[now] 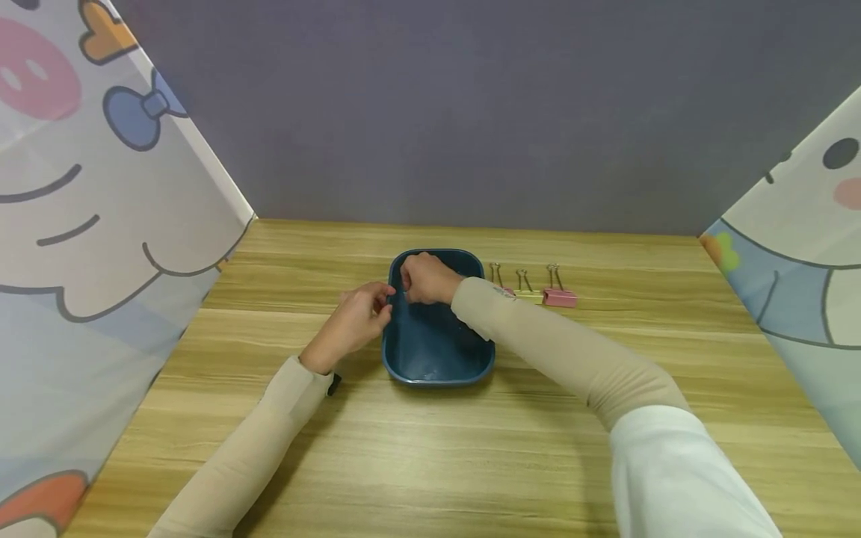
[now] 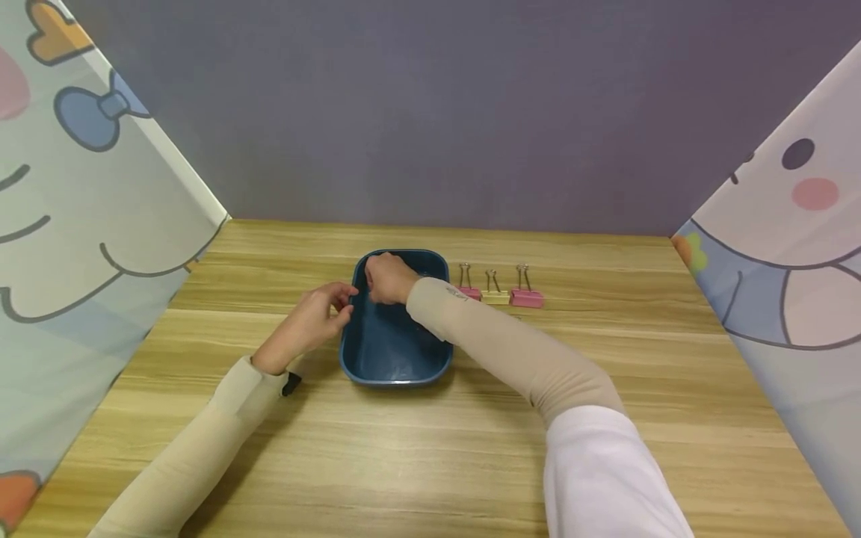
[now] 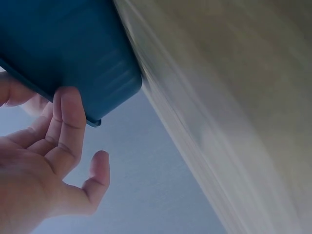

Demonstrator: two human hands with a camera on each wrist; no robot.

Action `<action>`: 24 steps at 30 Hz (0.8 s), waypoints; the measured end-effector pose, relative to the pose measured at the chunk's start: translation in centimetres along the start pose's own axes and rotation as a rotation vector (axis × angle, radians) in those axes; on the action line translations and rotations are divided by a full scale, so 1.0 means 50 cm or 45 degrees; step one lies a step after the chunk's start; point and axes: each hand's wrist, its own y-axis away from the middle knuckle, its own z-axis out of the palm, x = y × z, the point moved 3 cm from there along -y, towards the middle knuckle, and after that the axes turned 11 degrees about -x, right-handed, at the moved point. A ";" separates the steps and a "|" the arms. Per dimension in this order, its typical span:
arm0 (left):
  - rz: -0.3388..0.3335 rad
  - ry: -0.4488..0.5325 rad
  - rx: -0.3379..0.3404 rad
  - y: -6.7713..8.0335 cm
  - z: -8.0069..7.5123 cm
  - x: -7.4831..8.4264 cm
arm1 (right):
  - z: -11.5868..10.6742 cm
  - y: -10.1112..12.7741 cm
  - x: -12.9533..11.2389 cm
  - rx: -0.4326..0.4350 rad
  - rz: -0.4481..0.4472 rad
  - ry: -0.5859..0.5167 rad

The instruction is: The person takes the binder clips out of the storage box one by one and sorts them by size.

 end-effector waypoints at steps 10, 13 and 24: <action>-0.016 -0.003 -0.004 0.000 0.001 -0.001 | -0.034 0.064 -0.010 -0.030 -0.100 0.051; -0.016 -0.007 -0.005 -0.001 0.001 0.001 | -0.045 0.099 0.001 0.006 -0.212 0.082; -0.004 -0.035 0.022 -0.002 -0.004 0.005 | -0.098 0.245 0.085 0.322 -0.421 0.063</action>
